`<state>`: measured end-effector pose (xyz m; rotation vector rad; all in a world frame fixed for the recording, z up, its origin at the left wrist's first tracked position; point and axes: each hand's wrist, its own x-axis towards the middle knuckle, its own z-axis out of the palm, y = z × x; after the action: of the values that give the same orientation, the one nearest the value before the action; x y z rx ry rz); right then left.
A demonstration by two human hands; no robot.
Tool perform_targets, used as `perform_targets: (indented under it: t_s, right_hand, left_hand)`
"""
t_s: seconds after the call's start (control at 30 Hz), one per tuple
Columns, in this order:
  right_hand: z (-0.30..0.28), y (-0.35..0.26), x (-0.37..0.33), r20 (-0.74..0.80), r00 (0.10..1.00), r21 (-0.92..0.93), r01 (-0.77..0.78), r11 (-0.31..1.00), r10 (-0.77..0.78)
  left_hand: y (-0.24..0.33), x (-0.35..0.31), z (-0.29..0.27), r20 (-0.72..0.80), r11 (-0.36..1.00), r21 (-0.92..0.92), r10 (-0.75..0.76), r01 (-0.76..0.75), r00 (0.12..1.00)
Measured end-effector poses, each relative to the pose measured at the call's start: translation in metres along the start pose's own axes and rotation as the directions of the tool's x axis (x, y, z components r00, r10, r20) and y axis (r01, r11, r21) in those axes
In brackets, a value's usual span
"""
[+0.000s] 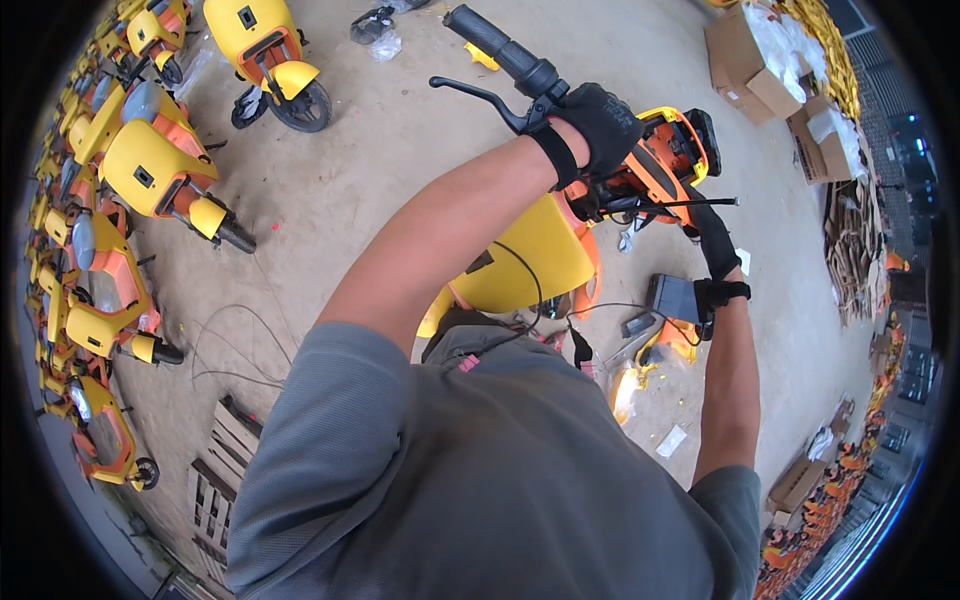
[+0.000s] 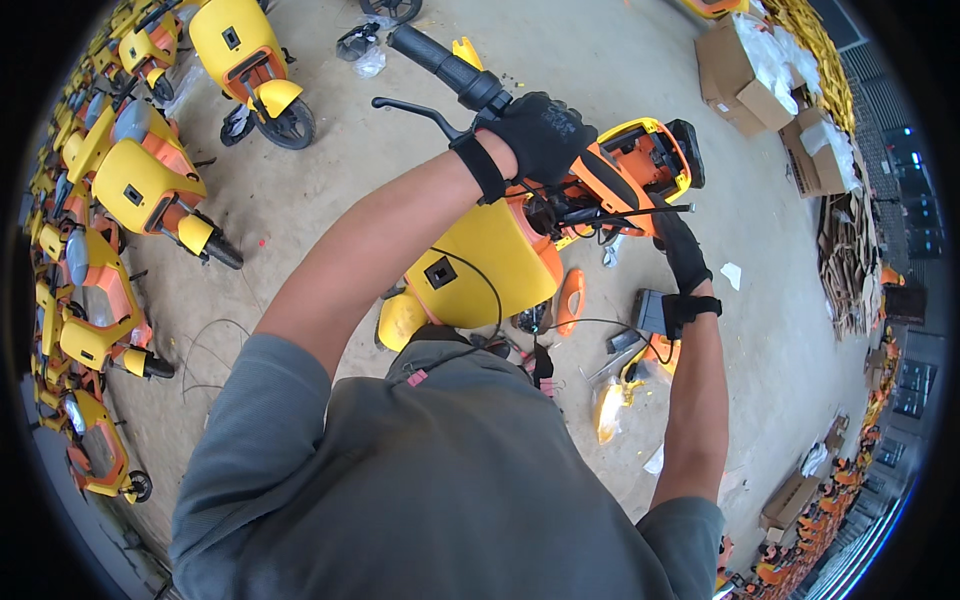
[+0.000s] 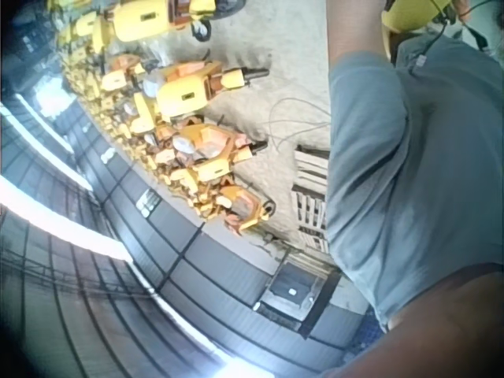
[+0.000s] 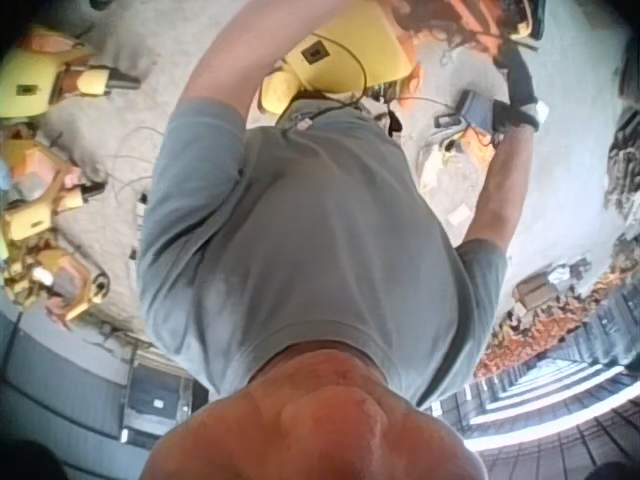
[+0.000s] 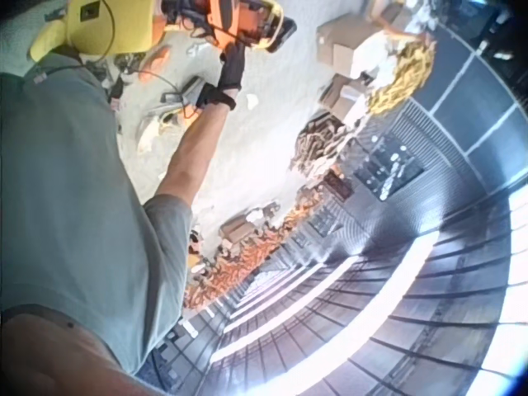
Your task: The person attaches an orange plastic handlebar cover and front panel to an electric scooter, threading wires through the openings and connecting them by hand.
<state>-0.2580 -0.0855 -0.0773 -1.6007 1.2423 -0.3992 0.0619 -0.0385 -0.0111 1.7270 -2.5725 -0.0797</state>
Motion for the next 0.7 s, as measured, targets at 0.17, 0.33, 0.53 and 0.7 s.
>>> perform_targets:
  t_s: [0.17,0.33,0.53,0.7]
  right_hand:
    - [-0.01,-0.047,-0.015,0.295,0.944,-0.232,-0.078,0.97,0.147]
    - [0.014,-0.03,-0.01,0.122,0.982,-0.423,0.184,0.887,-0.145]
    - [0.016,-0.027,-0.007,0.041,0.989,-0.678,0.131,0.724,-0.141]
    - [0.021,-0.05,-0.003,0.034,0.999,-0.684,0.046,0.728,-0.03]
  left_hand:
    - [-0.027,0.009,-0.019,0.155,0.914,-0.37,0.235,-0.164,0.96]
    - [-0.038,0.043,-0.035,0.272,0.689,-0.725,0.286,0.0,0.919]
    - [-0.054,0.087,-0.037,0.376,0.678,-0.735,0.376,0.025,0.847]
    - [-0.072,0.096,-0.032,0.314,0.7,-0.712,0.383,-0.052,0.869]
